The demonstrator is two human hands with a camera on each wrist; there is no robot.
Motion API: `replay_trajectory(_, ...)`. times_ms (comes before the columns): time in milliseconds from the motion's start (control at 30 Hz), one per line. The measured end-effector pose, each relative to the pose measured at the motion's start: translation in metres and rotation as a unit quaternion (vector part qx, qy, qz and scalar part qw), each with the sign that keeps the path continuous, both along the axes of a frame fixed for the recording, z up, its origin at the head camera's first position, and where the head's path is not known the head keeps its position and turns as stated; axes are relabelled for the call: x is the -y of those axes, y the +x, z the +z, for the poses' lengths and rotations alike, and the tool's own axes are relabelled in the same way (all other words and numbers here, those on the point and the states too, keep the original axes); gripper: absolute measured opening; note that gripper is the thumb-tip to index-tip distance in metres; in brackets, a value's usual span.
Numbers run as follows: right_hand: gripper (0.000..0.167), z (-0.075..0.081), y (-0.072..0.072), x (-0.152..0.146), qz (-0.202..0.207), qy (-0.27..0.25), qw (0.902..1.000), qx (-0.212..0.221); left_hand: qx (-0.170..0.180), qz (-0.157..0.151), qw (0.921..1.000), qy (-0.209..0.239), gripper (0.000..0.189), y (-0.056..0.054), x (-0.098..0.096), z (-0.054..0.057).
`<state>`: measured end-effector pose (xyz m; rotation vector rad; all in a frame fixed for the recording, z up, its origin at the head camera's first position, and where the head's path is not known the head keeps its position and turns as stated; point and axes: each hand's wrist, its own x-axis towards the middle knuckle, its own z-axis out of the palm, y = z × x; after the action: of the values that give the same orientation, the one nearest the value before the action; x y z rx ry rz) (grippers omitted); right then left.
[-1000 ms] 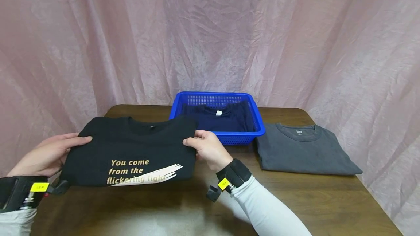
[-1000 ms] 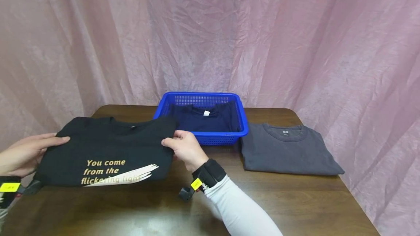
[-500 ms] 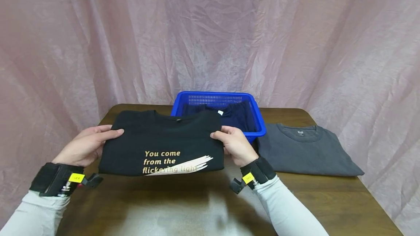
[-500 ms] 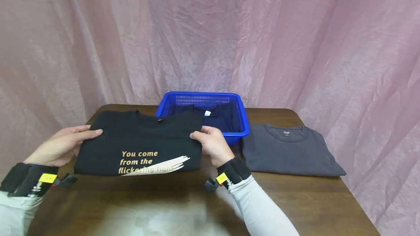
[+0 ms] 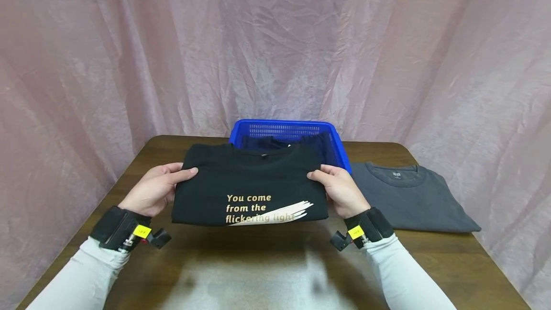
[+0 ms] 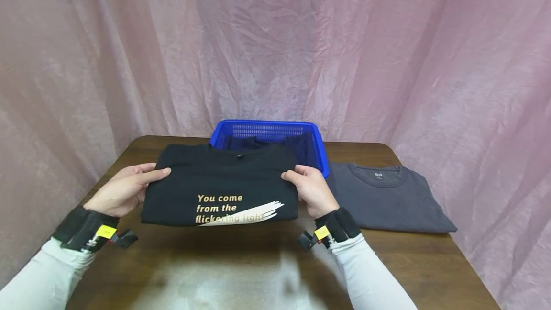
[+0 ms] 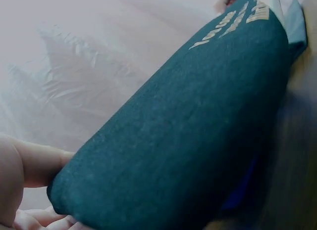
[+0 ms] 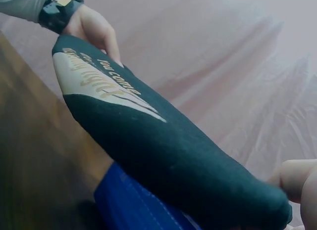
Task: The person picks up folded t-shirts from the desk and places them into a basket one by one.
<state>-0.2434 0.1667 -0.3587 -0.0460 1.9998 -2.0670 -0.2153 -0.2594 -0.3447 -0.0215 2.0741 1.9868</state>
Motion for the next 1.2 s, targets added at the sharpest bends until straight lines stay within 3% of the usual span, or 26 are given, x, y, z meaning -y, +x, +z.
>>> replay_trajectory(233,0.039,0.002,-0.003,-0.023,-0.025,-0.005,0.9996,0.009,-0.002,0.006,0.9988,0.048,0.039,-0.014,-0.028,-0.004)
replay_trajectory(433,0.046,0.003,-0.008,-0.039,-0.032,-0.003,0.9994,0.009,-0.004,0.004,0.9987,0.050,0.031,-0.027,-0.044,-0.009)
replay_trajectory(600,0.045,0.003,-0.015,-0.047,-0.038,0.004,0.9992,0.010,-0.003,0.000,0.9986,0.053,0.035,-0.038,-0.054,-0.008)
replay_trajectory(833,0.047,0.009,-0.033,-0.053,-0.065,0.038,0.9970,0.016,0.002,0.008,0.9978,0.065,0.030,-0.061,-0.067,-0.001)
replay_trajectory(1000,0.045,0.013,-0.050,-0.056,-0.076,0.034,0.9964,0.015,0.003,0.009,0.9966,0.082,0.023,-0.078,-0.075,0.002)
replay_trajectory(1200,0.030,0.016,-0.068,-0.056,-0.084,0.017,0.9963,0.007,0.016,0.000,0.9930,0.117,0.028,-0.099,-0.078,0.002)
